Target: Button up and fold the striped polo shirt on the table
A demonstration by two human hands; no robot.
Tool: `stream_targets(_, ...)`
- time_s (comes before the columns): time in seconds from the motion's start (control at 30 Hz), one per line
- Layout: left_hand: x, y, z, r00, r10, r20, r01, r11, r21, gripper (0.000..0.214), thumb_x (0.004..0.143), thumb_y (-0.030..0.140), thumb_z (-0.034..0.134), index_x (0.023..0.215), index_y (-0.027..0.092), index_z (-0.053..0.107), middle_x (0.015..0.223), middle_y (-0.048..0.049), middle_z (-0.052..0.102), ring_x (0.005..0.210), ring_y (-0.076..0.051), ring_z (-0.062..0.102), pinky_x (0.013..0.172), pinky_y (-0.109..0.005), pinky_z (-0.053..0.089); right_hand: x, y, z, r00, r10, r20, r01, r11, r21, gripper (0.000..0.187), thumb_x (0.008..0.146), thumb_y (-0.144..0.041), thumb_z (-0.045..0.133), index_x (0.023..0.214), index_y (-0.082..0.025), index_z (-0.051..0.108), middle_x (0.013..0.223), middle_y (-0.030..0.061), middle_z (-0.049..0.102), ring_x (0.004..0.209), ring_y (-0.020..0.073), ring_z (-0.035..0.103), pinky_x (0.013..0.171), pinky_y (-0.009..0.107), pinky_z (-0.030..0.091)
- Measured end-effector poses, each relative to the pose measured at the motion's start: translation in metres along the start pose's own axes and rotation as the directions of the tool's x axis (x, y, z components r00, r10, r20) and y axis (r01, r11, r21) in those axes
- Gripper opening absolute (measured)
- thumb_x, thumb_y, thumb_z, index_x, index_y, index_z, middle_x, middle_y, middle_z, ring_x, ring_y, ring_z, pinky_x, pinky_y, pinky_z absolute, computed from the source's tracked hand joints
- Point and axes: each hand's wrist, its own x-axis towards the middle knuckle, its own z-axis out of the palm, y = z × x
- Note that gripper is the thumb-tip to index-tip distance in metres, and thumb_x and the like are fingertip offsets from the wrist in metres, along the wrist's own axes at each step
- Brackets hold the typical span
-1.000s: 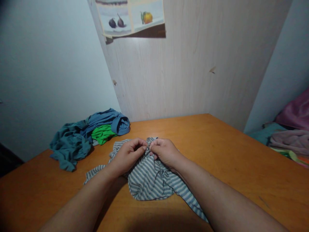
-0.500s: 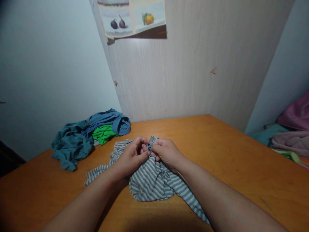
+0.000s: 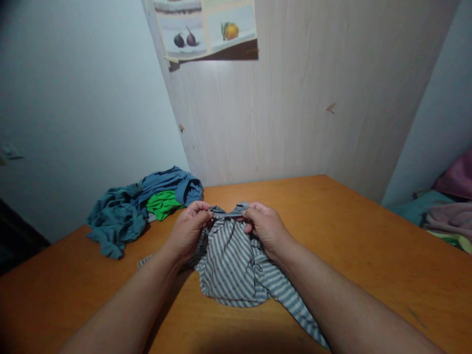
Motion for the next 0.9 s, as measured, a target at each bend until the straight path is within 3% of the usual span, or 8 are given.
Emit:
stream_targets(0.1,0.003,0.003,-0.007,0.996,0.083,-0.027,-0.078,0.985,0.153,0.017,0.083,0.032,0.062,0.075,0.019,0.055,0.064,0.0037,0.054,0.059,-0.011,0.047,0.059,-0.023,0.036,-0.005,-0.005,-0.006,0.964,0.074,0.256,-0.054,0.995,-0.084,0.011,0.074,-0.026,0.063,0.068,-0.017,0.062,0.059,-0.0005,0.063,0.046,0.0069,0.046,0.044,0.019,0.03)
stream_targets(0.27,0.014,-0.004,-0.022,0.971,0.203,-0.126,-0.146,0.922,0.36,0.026,0.084,0.041,0.062,0.072,0.019,0.056,0.065,0.0027,0.055,0.062,-0.012,0.05,0.061,-0.024,0.038,-0.016,-0.011,-0.013,0.543,0.393,0.742,-0.197,0.919,-0.342,0.029,0.077,-0.04,0.072,0.069,-0.014,0.064,0.073,0.0064,0.073,0.051,0.009,0.057,0.05,0.021,0.042)
stream_targets(0.37,0.018,-0.014,-0.024,0.977,0.199,-0.076,-0.146,0.884,0.444,0.023,0.082,0.042,0.064,0.082,0.019,0.062,0.076,-0.0008,0.063,0.072,-0.016,0.057,0.067,-0.026,0.043,-0.009,-0.011,-0.017,0.755,0.277,0.594,-0.146,0.955,-0.259,0.038,0.083,-0.051,0.069,0.072,-0.015,0.063,0.067,0.0028,0.068,0.048,0.0068,0.05,0.047,0.019,0.036)
stream_targets(0.47,0.016,-0.024,-0.022,0.99,0.135,0.04,-0.134,0.815,0.564,0.03,0.077,0.043,0.069,0.094,0.018,0.069,0.096,-0.0073,0.07,0.09,-0.022,0.063,0.081,-0.031,0.046,0.009,-0.004,-0.026,0.977,0.066,0.203,-0.014,0.969,-0.248,0.04,0.085,-0.056,0.063,0.08,-0.017,0.065,0.071,0.002,0.066,0.053,0.0088,0.051,0.05,0.021,0.036)
stream_targets(0.57,0.012,-0.03,-0.02,0.958,-0.014,0.287,-0.183,0.742,0.645,0.025,0.074,0.038,0.069,0.089,0.018,0.073,0.094,-0.0058,0.071,0.09,-0.022,0.063,0.081,-0.031,0.045,0.022,0.01,-0.036,0.999,-0.049,0.024,0.055,0.893,-0.447,0.047,0.081,-0.059,0.067,0.104,-0.018,0.071,0.1,0.0099,0.072,0.086,0.0199,0.065,0.074,0.029,0.048)
stream_targets(0.67,0.01,-0.033,-0.02,0.919,-0.087,0.385,-0.205,0.728,0.654,0.012,0.073,0.029,0.063,0.069,0.018,0.067,0.072,-0.0007,0.064,0.072,-0.017,0.057,0.066,-0.026,0.041,0.022,0.023,-0.037,0.984,-0.014,0.176,0.118,0.795,-0.596,0.056,0.071,-0.044,0.077,0.122,-0.02,0.069,0.115,0.0102,0.071,0.105,0.0261,0.064,0.091,0.034,0.047)
stream_targets(0.8,0.017,-0.03,-0.024,0.999,0.049,-0.003,-0.043,0.898,0.438,0.014,0.074,0.032,0.061,0.07,0.019,0.06,0.062,0.0031,0.055,0.06,-0.013,0.05,0.056,-0.023,0.036,0.014,0.022,-0.029,0.955,-0.091,0.281,0.25,0.757,-0.604,0.019,0.072,-0.023,0.068,0.089,-0.024,0.077,0.08,0.0021,0.072,0.081,0.022,0.063,0.077,0.031,0.048)
stream_targets(0.9,0.031,-0.024,-0.035,0.945,0.063,-0.321,-0.04,0.996,0.076,0.017,0.07,0.034,0.064,0.076,0.019,0.058,0.064,0.0047,0.055,0.059,-0.012,0.052,0.056,-0.023,0.041,0.01,0.006,-0.026,0.952,-0.278,0.129,0.306,0.824,-0.477,0.015,0.076,-0.022,0.064,0.085,-0.025,0.076,0.083,0.0015,0.071,0.084,0.0216,0.062,0.077,0.031,0.047)
